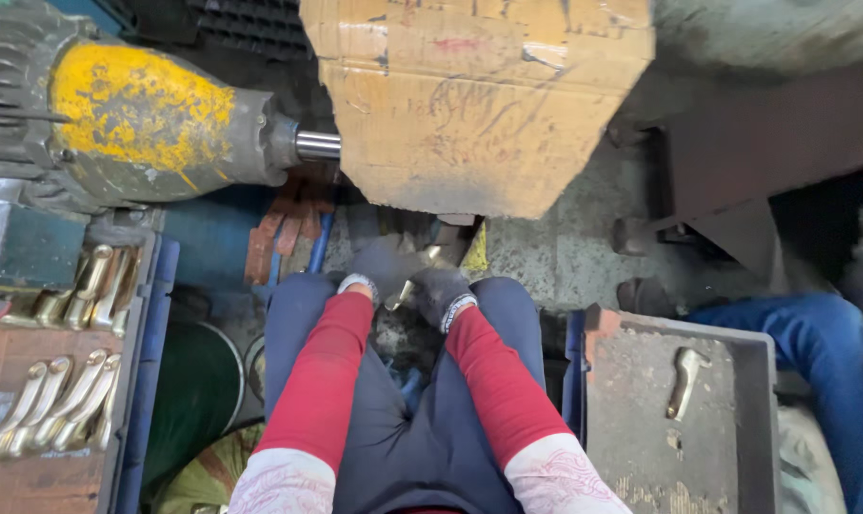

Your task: The person sits on the floor and repeatedly rubs small brass-colored metal handles against a rotating grinding wheel to smooth or polish their surfaces. The person handles the items one at a time, rotating them in hand, and places finished pieces into a nearby metal tray.

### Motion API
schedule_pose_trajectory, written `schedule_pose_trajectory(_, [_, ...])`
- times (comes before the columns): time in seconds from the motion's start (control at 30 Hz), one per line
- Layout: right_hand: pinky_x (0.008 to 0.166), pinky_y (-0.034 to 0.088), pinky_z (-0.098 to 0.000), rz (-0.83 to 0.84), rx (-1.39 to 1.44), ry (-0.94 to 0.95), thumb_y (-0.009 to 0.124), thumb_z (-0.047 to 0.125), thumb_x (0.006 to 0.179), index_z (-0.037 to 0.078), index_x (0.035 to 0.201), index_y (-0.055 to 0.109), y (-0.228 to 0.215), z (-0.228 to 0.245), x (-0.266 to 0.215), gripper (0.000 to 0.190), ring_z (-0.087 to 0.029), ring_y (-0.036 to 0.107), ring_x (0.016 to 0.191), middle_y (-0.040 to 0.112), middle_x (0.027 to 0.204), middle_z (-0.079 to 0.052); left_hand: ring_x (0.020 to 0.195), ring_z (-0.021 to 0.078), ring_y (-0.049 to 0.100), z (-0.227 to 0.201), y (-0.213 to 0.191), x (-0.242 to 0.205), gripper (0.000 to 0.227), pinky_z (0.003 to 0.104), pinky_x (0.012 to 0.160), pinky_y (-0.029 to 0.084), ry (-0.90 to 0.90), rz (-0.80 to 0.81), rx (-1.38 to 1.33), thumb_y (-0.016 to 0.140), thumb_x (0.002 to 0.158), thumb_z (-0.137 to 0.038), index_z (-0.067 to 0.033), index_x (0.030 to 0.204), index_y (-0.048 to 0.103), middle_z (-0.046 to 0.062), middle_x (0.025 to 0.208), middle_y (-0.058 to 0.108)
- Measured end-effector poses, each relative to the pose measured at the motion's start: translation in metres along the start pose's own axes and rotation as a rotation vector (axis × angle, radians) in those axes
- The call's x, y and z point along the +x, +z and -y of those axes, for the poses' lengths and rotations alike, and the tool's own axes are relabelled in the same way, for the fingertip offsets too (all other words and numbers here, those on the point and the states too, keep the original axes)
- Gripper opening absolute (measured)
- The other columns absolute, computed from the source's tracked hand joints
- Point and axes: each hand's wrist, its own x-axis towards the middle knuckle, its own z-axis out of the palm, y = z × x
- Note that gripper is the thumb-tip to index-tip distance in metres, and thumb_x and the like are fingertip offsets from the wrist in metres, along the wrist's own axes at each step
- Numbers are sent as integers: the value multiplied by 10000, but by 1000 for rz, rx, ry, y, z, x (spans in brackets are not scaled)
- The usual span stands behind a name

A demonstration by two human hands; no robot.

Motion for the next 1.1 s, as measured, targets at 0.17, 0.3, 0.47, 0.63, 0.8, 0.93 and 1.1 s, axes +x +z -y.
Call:
schedule_pose_trajectory(0.17, [682,554,-440,-182,547,137,777,270,806,68,993,735,-50,50,-44,279,-363,703,798,757,902,-172,869,289,638,-1,-10,-39,503,403,762,512,-38,125,-377,708,856,-435,-42,1166,657,177,970,684])
schedule_pose_trajectory(0.3, [695,542,-395,-451,304,-51,846,262,810,27,1046,670,-100,90,-85,376,-335,679,808,700,899,-141,755,96,624,2,-19,-64,355,296,666,525,144,143,-965,707,864,-278,-37,1123,669,7,905,664])
schedule_pose_trajectory(0.47, [755,566,-347,-624,338,-270,778,141,852,12,1074,700,-133,128,-124,269,-247,719,841,725,948,-125,813,85,610,11,-20,-70,337,282,722,521,276,54,-963,722,892,-279,-47,1130,666,-23,952,666])
schedule_pose_trajectory(0.63, [791,572,-333,-628,506,-290,796,150,888,8,1078,696,-142,144,-144,257,-213,703,844,718,953,-103,876,111,639,12,-17,-68,357,309,786,529,210,-6,-664,734,872,-268,-39,1143,691,23,982,715])
schedule_pose_trajectory(0.8, [847,583,-321,-617,533,-331,796,150,901,14,1061,688,-144,151,-152,237,-201,727,949,741,1099,-102,984,123,679,17,-17,-66,420,312,878,530,229,-54,-614,736,863,-255,-37,1216,671,38,1085,741])
schedule_pose_trajectory(0.93, [815,592,-313,-544,591,-207,812,140,849,16,1122,709,-145,155,-157,317,-191,731,881,753,986,-77,992,139,666,18,-14,-62,467,320,888,526,205,-37,-636,745,844,-233,-36,1255,646,52,1099,739])
schedule_pose_trajectory(1.1, [849,600,-323,-526,552,-262,815,101,838,17,1078,702,-145,154,-157,278,-207,752,944,760,1020,-89,992,130,634,19,-13,-60,404,310,886,522,246,10,-745,735,870,-175,-6,1228,656,57,1102,715])
